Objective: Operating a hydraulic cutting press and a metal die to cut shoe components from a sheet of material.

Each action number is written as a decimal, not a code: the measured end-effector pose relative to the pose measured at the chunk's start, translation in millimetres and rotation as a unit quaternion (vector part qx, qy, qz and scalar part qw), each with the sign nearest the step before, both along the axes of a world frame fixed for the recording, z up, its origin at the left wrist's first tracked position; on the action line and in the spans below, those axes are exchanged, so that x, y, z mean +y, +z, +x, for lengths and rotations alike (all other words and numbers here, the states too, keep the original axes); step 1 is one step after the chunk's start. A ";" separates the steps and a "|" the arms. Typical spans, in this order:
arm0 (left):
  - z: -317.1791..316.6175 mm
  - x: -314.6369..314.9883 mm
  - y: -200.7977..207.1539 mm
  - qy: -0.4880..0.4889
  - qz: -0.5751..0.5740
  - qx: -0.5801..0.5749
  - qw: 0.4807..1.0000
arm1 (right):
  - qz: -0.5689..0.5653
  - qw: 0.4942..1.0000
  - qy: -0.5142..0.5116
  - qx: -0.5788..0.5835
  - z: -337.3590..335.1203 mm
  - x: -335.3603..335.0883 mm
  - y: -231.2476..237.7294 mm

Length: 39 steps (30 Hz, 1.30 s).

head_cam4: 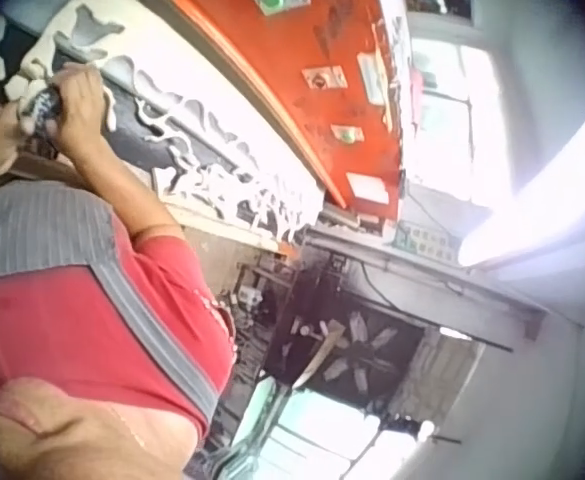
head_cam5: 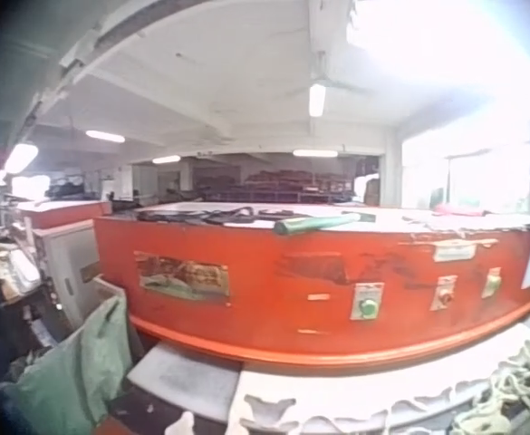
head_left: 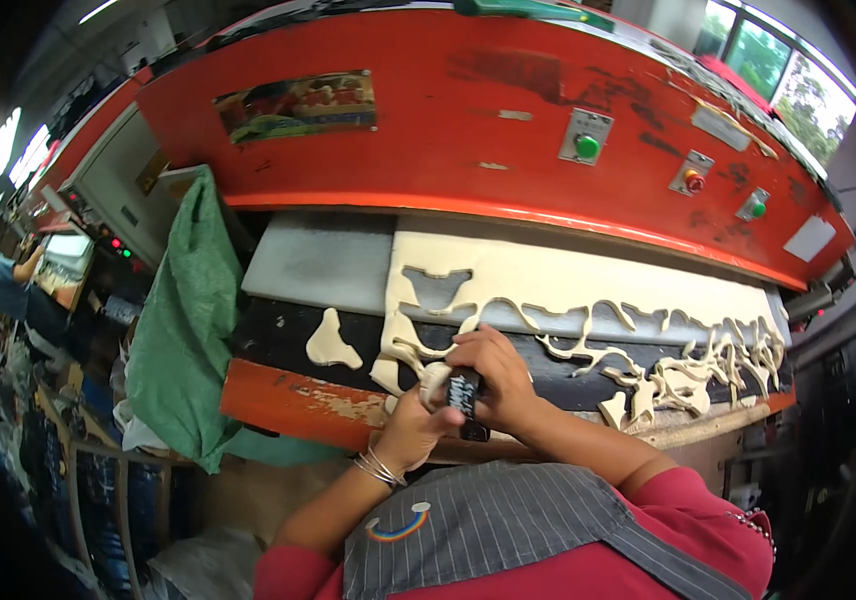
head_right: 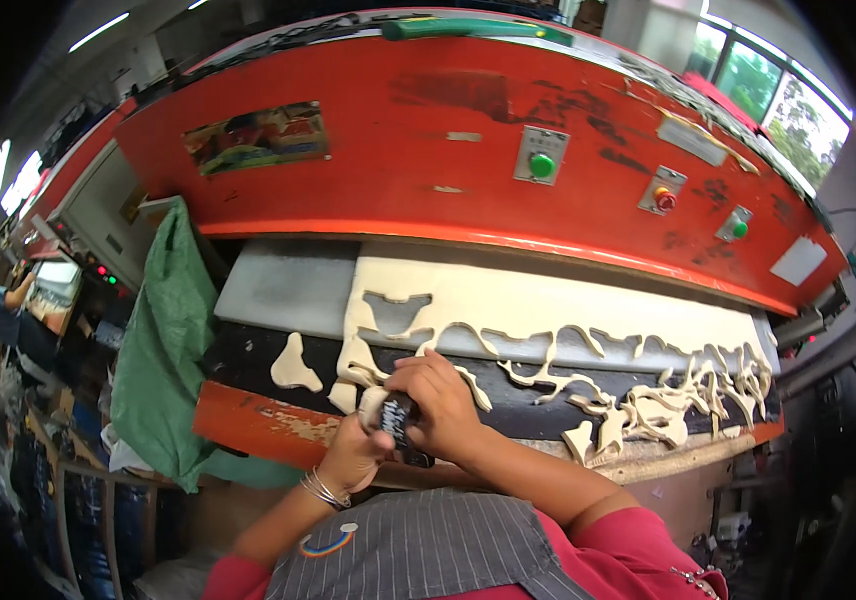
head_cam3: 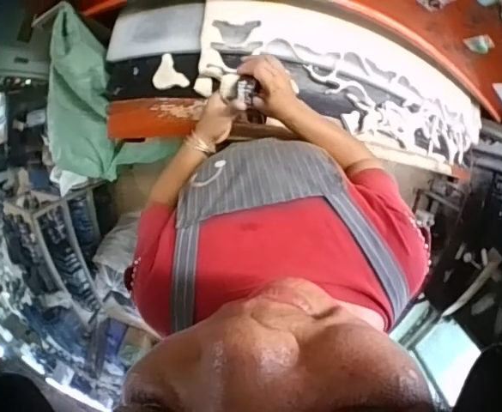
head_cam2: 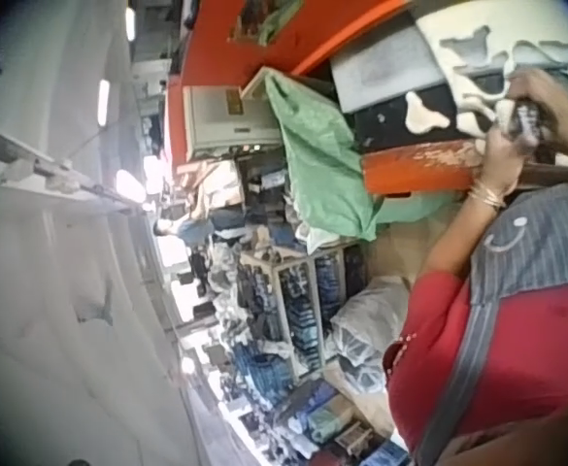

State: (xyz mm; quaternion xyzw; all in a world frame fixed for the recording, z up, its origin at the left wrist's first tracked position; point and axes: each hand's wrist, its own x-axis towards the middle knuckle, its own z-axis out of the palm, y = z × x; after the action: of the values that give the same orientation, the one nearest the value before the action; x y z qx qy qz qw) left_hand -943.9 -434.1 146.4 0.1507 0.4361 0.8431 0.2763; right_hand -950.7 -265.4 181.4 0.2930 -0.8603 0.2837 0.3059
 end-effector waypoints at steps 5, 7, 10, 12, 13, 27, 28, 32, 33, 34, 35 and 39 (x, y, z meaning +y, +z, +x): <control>-19.8 3.1 -32.4 0.241 -0.170 0.101 0.950 | -0.176 0.981 0.062 -0.044 -12.4 -8.8 -13.6; -38.8 -21.0 -26.2 0.289 -0.127 -0.079 0.946 | -0.279 0.943 -0.020 -0.178 -12.0 6.5 -15.9; -86.9 -103.3 -57.9 0.283 -0.386 -0.005 0.878 | -0.178 0.899 -0.253 -0.311 -54.8 54.5 5.2; -90.8 -126.2 -58.9 0.204 -0.563 0.080 0.797 | 0.039 0.855 -0.369 -0.361 -82.0 69.8 21.6; -97.2 -122.8 -42.5 0.309 -0.654 0.220 0.655 | 0.091 0.839 -0.391 -0.368 -96.0 78.5 18.7; -155.0 70.2 -40.6 0.172 -0.535 0.463 0.686 | -0.081 0.882 -0.261 -0.384 -104.6 138.1 -18.5; -157.9 70.9 -46.8 0.192 -0.524 0.475 0.681 | -0.027 0.916 -0.234 -0.326 -93.2 148.8 -24.7; -162.3 75.1 -46.9 0.215 -0.483 0.498 0.687 | 0.072 0.960 -0.231 -0.144 -77.4 157.1 -52.2; -163.6 75.7 -49.4 0.209 -0.483 0.499 0.689 | 0.078 0.963 -0.229 -0.121 -77.3 158.5 -55.0; -165.1 74.4 -51.7 0.212 -0.475 0.503 0.690 | 0.075 0.962 -0.229 -0.128 -76.6 156.3 -53.4; -166.6 73.5 -53.2 0.215 -0.468 0.508 0.690 | 0.073 0.961 -0.233 -0.132 -77.4 154.4 -52.1; -170.9 71.4 -54.3 0.236 -0.431 0.538 0.685 | 0.086 0.964 -0.226 -0.115 -78.4 151.5 -50.2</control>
State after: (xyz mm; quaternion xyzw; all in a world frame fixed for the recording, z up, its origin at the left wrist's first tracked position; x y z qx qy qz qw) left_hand -1114.7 -362.7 92.1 0.3345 0.8463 0.3740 -0.1792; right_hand -1029.1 -113.9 131.2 0.0818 -0.9547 0.1636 0.2347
